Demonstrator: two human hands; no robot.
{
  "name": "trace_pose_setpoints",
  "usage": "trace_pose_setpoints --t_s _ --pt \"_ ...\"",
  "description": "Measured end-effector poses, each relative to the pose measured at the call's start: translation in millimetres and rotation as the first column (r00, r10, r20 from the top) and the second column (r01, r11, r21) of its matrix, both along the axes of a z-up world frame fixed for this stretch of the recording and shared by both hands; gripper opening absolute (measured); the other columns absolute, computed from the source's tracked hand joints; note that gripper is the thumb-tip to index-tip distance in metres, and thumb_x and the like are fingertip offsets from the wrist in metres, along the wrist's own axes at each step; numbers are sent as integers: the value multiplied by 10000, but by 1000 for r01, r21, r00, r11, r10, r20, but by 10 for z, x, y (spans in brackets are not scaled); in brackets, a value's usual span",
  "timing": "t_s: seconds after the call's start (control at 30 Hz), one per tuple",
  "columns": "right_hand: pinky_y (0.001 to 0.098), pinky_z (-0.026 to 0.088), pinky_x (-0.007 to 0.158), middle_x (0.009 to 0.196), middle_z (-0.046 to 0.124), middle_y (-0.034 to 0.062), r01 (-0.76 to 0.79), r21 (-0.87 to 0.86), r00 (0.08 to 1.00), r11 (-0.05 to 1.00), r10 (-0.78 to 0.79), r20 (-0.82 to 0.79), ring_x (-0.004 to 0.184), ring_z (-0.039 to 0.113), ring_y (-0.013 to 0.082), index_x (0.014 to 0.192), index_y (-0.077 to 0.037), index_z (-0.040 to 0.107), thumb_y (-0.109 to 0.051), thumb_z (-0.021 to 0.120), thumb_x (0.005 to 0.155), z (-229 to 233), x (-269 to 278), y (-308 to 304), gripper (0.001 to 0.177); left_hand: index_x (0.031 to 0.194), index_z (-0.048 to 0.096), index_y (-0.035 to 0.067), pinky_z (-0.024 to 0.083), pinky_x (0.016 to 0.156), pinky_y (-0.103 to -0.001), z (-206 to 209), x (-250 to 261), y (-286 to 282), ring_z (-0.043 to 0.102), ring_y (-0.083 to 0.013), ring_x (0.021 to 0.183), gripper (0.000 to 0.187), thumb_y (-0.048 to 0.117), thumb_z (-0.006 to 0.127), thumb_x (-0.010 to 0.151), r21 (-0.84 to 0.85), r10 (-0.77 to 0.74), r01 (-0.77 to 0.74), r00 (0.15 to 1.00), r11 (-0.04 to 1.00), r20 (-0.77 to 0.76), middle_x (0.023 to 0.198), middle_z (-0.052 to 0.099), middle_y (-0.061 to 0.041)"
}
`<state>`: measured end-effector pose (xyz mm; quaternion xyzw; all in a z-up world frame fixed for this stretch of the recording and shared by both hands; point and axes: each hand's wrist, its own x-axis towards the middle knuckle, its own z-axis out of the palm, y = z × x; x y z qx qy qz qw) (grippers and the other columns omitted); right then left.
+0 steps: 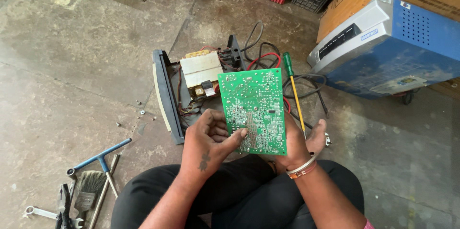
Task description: The person sits on the floor and works on an open electronic device, likely an inverter. They use a screwdriver to loosen screws and remove a green circuit board. After inspecting the board, they place it back into the device and use the screwdriver to secure it.
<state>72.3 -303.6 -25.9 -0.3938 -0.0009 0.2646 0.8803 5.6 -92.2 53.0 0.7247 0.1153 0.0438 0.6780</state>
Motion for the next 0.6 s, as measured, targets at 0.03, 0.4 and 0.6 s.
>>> trace_pose_setpoints --t_s 0.03,0.4,0.6 --pt "387 547 946 1248 688 151 10 -23 1000 1000 -10 11 1091 681 236 1353 26 588 -289 478 1077 13 1 10 433 995 658 -12 589 609 -221 -9 3 -4 675 -59 667 358 168 875 773 -3 4 -4 1000 1000 -11 771 737 -46" --pt "319 571 935 1306 628 135 344 -525 595 778 252 763 1117 664 202 1354 55 556 -137 646 991 249 -77 136 420 1016 645 -15 574 592 -219 -23 -13 -72 632 -49 643 418 180 879 730 37 83 -81 994 996 -66 766 710 -46" --pt "309 563 889 1241 666 117 62 -318 896 946 87 434 1053 665 171 1360 51 573 -135 499 1065 238 -56 192 357 983 647 -9 587 619 -242 -33 -31 -89 655 -77 628 447 220 898 693 263 136 -143 990 954 45 735 699 -46"
